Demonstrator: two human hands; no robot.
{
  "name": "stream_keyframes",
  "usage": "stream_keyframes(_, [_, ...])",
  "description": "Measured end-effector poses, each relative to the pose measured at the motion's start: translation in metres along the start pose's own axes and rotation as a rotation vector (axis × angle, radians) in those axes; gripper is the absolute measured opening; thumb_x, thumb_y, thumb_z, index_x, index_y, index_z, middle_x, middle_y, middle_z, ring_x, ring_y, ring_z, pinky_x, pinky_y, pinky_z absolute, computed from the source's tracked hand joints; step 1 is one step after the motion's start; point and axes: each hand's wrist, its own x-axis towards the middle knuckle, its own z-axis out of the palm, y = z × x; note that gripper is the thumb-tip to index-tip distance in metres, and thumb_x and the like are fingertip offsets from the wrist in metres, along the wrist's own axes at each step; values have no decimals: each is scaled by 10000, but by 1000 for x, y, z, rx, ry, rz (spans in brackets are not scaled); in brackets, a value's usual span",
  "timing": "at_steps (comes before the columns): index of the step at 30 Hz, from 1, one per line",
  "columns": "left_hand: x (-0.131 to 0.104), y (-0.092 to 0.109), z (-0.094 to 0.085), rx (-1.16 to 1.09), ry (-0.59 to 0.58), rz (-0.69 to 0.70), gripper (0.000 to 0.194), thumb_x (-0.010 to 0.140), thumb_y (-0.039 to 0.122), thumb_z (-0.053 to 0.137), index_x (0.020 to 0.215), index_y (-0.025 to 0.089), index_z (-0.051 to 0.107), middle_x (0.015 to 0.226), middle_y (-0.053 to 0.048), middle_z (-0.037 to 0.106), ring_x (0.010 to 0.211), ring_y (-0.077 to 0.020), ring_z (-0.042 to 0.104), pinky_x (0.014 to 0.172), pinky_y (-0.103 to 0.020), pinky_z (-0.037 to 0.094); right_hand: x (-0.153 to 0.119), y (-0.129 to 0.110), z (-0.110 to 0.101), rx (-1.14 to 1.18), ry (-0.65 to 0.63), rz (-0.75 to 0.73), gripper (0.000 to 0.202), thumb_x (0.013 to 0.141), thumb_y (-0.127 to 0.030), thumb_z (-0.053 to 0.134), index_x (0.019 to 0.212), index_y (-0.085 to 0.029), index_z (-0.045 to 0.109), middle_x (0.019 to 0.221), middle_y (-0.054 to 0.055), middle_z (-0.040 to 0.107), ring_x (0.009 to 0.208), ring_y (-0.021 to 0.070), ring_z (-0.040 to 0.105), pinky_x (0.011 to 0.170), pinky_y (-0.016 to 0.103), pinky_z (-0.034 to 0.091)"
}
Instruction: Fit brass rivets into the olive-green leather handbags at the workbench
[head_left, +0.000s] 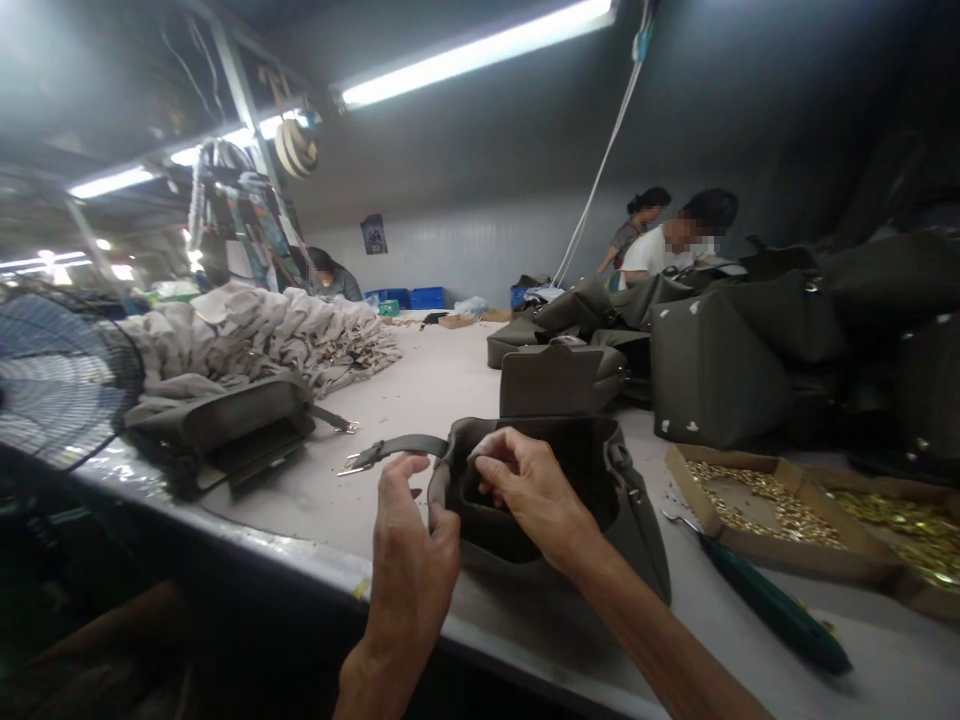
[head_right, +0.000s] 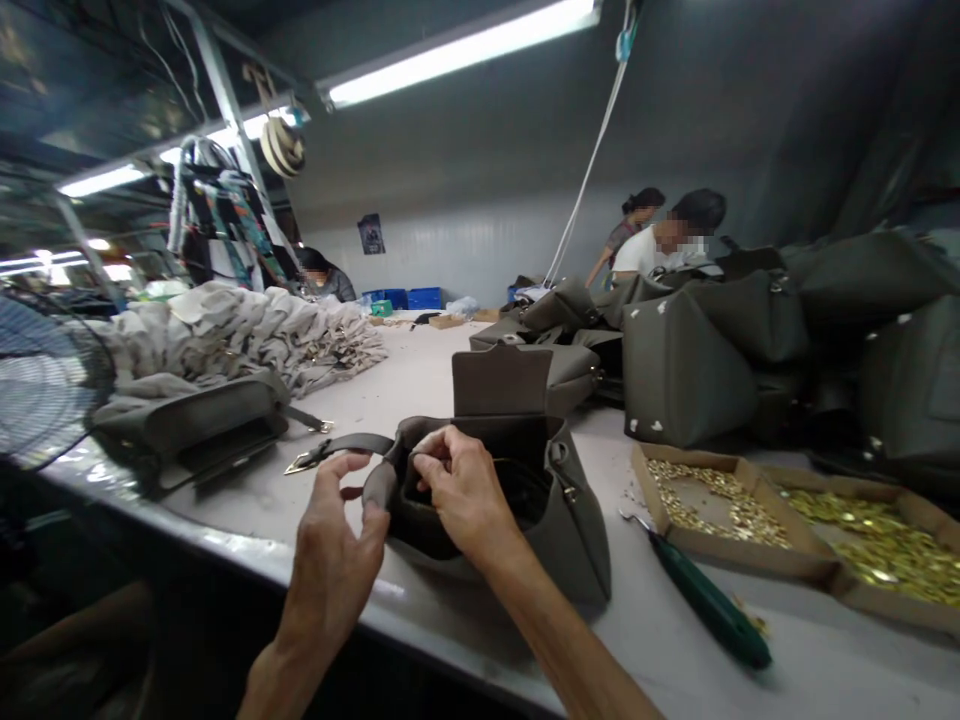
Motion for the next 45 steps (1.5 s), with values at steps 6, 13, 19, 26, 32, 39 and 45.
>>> stream_keyframes(6, [1, -1, -5, -144, -200, -125, 378, 795, 170, 413, 1167, 156, 480, 1098, -94, 628, 1038, -214, 594, 880, -342, 484, 1, 10, 8, 198, -72, 94, 44, 783, -195, 549, 788, -152, 539, 594, -22, 584, 527, 89, 580, 467, 171, 365])
stream_keyframes(13, [2, -1, 2, -92, -156, -35, 383, 814, 183, 405, 1181, 150, 510, 1114, -89, 631, 1044, -206, 588, 893, -323, 477, 0, 10, 8, 418, 69, 58, 144, 728, -244, 639, 765, -134, 553, 722, 15, 634, 581, 99, 629, 489, 177, 387])
stream_keyframes(19, [6, -7, 11, -45, -126, -72, 200, 830, 281, 494, 988, 176, 558, 907, -74, 683, 851, -226, 651, 751, -339, 514, 0, 18, 15, 565, 101, 81, 215, 688, -288, 703, 745, -145, 554, 639, -4, 624, 556, 101, 615, 526, 193, 427])
stream_keyframes(26, [12, -13, 21, -43, -84, -42, 192, 831, 279, 524, 997, 186, 557, 933, -76, 688, 869, -226, 657, 768, -342, 510, 5, 20, 12, 521, 106, 34, 201, 747, -302, 672, 776, -149, 545, 583, -10, 622, 516, 95, 585, 531, 201, 437])
stream_keyframes(32, [17, -20, 19, 63, -78, -10, 172, 854, 339, 529, 932, 192, 574, 781, -31, 671, 689, -191, 629, 627, -276, 463, 7, 18, 2, 438, 6, -49, 151, 790, -277, 635, 792, -151, 551, 617, 5, 646, 573, 119, 619, 586, 232, 472])
stream_keyframes(39, [30, -16, 27, 33, -7, 98, 241, 908, 295, 443, 699, 189, 498, 729, 7, 512, 695, -135, 492, 687, -242, 388, 3, 26, -11, 127, -57, -171, 36, 812, -147, 567, 780, -161, 569, 678, -14, 611, 645, 120, 605, 668, 250, 471])
stream_keyframes(45, [28, -13, 26, -60, -90, -103, 280, 891, 365, 488, 677, 190, 525, 587, 57, 442, 577, -103, 391, 573, -214, 335, -1, 37, -9, -106, 65, -373, 92, 792, -86, 594, 780, -176, 609, 793, -11, 544, 703, 110, 536, 676, 231, 415])
